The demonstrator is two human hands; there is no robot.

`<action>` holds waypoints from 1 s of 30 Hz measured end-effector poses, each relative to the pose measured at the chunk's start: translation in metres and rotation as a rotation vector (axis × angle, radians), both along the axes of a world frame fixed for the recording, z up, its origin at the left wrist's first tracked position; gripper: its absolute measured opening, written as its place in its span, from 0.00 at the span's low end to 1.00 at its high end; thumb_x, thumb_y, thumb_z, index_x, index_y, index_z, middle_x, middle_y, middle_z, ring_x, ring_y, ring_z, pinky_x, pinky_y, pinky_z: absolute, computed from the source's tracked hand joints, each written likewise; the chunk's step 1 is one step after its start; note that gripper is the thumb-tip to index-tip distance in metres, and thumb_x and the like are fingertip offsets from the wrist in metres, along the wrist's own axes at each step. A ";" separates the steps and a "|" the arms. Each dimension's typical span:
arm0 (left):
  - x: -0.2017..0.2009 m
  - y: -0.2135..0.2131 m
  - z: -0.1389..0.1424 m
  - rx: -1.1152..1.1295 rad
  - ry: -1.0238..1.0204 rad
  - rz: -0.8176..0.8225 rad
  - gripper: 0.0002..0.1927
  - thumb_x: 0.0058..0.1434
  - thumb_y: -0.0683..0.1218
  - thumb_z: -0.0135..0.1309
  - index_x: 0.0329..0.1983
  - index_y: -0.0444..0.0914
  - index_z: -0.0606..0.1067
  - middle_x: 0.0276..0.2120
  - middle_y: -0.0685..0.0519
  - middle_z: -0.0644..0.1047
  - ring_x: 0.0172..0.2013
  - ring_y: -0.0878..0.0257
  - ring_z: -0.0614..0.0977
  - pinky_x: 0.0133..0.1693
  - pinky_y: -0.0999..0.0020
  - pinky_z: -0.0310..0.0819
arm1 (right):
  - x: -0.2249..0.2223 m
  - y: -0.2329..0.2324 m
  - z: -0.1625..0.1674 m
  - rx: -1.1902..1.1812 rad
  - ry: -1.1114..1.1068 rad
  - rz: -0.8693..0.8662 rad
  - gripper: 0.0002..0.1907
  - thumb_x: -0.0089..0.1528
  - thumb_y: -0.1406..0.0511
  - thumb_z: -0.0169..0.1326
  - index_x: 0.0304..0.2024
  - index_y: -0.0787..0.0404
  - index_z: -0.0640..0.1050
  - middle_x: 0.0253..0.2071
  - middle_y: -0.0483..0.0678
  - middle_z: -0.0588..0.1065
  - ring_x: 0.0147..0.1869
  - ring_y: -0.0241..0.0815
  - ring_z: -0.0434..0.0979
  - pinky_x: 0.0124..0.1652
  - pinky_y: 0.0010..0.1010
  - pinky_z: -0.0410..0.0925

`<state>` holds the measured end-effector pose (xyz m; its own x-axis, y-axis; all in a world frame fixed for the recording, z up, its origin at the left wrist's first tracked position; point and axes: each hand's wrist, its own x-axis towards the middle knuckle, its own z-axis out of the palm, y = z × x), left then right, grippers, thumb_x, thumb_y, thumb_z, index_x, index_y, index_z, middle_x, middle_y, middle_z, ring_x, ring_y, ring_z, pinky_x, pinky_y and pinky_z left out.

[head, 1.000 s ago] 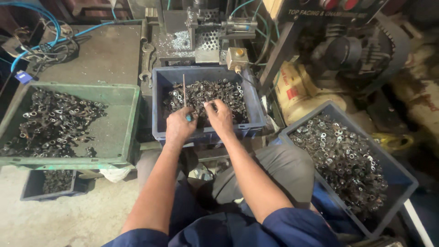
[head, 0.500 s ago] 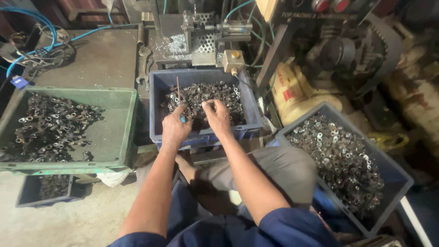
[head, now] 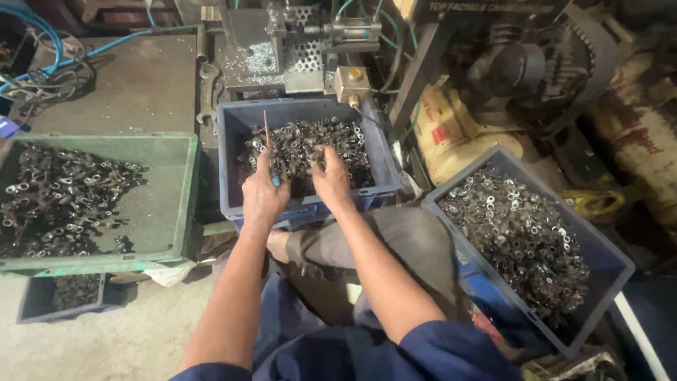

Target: The person picks small dark metal fittings one at a time from a blue bin and seats each into a pneumatic top-facing and chamfering machine, presses the blue control to run the machining cycle, and moves the processed parts into a nearby bin.

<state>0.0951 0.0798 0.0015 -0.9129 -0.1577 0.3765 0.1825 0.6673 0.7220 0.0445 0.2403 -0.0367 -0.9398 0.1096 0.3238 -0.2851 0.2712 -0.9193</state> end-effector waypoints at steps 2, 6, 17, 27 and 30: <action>0.000 0.000 0.000 0.007 0.008 0.007 0.33 0.58 0.43 0.58 0.68 0.42 0.65 0.37 0.33 0.80 0.39 0.33 0.81 0.42 0.43 0.75 | 0.001 -0.001 -0.001 0.019 -0.004 -0.018 0.17 0.62 0.70 0.53 0.54 0.60 0.73 0.40 0.54 0.81 0.40 0.47 0.86 0.40 0.36 0.75; -0.001 -0.001 0.004 0.031 0.003 0.001 0.36 0.56 0.43 0.57 0.69 0.42 0.64 0.38 0.34 0.81 0.39 0.33 0.81 0.43 0.44 0.75 | 0.001 -0.003 -0.002 0.238 0.111 -0.106 0.15 0.62 0.67 0.59 0.52 0.60 0.76 0.39 0.57 0.81 0.44 0.57 0.83 0.43 0.42 0.73; -0.006 -0.003 -0.008 -0.090 -0.009 0.033 0.19 0.58 0.46 0.58 0.54 0.42 0.79 0.36 0.37 0.81 0.39 0.38 0.83 0.42 0.49 0.77 | 0.008 0.002 0.003 0.106 0.045 0.007 0.18 0.60 0.65 0.60 0.52 0.60 0.75 0.39 0.54 0.82 0.43 0.52 0.84 0.43 0.39 0.74; -0.009 0.002 -0.006 -0.129 -0.195 0.129 0.18 0.58 0.48 0.58 0.53 0.43 0.81 0.36 0.38 0.82 0.39 0.42 0.84 0.43 0.52 0.78 | 0.013 0.020 0.010 -0.040 -0.037 0.304 0.18 0.62 0.63 0.61 0.53 0.63 0.77 0.44 0.52 0.82 0.46 0.42 0.84 0.43 0.33 0.75; -0.008 0.001 -0.005 -0.110 -0.222 0.134 0.18 0.59 0.48 0.58 0.53 0.43 0.81 0.36 0.38 0.82 0.39 0.41 0.84 0.43 0.51 0.78 | 0.013 0.022 0.014 -0.049 -0.099 0.380 0.18 0.62 0.65 0.61 0.52 0.66 0.76 0.43 0.52 0.82 0.47 0.40 0.84 0.44 0.31 0.75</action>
<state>0.0869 0.0806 -0.0031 -0.9486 -0.2520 0.1913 -0.0672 0.7514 0.6564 0.0570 0.2622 -0.0226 -0.9428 -0.2386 0.2328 -0.2661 0.1181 -0.9567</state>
